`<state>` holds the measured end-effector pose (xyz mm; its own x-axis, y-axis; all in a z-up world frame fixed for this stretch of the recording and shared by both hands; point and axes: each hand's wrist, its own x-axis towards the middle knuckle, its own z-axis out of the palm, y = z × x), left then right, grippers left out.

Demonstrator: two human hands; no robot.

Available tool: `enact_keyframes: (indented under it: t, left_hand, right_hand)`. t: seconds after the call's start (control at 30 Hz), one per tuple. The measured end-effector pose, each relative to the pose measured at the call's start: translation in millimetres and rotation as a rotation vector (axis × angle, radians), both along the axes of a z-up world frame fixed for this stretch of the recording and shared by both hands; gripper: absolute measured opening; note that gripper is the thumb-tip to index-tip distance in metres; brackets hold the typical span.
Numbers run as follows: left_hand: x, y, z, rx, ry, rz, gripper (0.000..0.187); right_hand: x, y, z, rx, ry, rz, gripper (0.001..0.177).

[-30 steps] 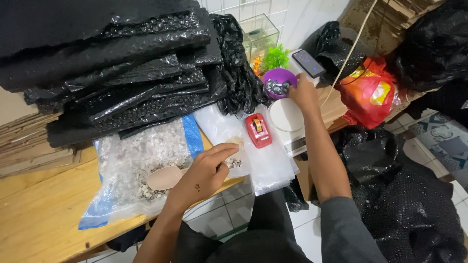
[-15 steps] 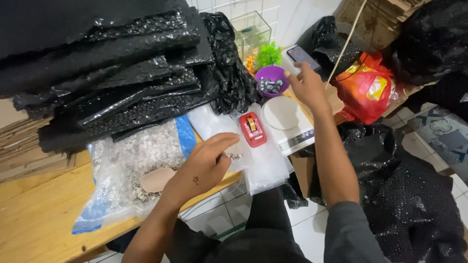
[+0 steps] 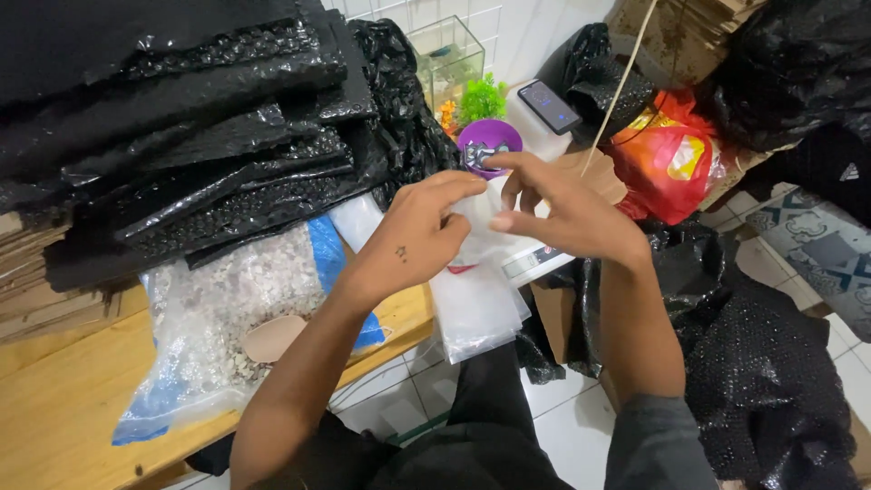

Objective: Packing small granular items into individual plastic bags using a scoop and a scale for portioning.

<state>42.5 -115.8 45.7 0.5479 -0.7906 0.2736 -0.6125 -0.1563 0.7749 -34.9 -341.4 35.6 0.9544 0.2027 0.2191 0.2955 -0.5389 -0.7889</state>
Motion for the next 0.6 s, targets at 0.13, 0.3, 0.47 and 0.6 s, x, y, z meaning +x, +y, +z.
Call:
enact_keyframes:
  t: [0.13,0.3,0.47,0.6]
  left_hand:
    - [5.0,-13.5,-9.7,-0.023,-0.013,-0.023,0.052]
    - [11.9,-14.8,-11.2,-0.012,-0.074,0.014,0.040]
    - [12.8,-19.9,-26.7,0.272,-0.173,0.097,0.035]
    - [-6.9,-17.6,3.4,0.422,-0.105,-0.019,0.050]
  right_hand:
    - [-2.5,4.0,-3.3,-0.094,-0.029,-0.082,0.047]
    - [8.9,-12.4,-19.3,-0.025,-0.111,-0.166,0.037]
    - [13.7,-9.6,-23.0,0.097,-0.179,-0.219,0.030]
    - [11.1,-16.1,-23.4,0.130,-0.171,-0.252,0.028]
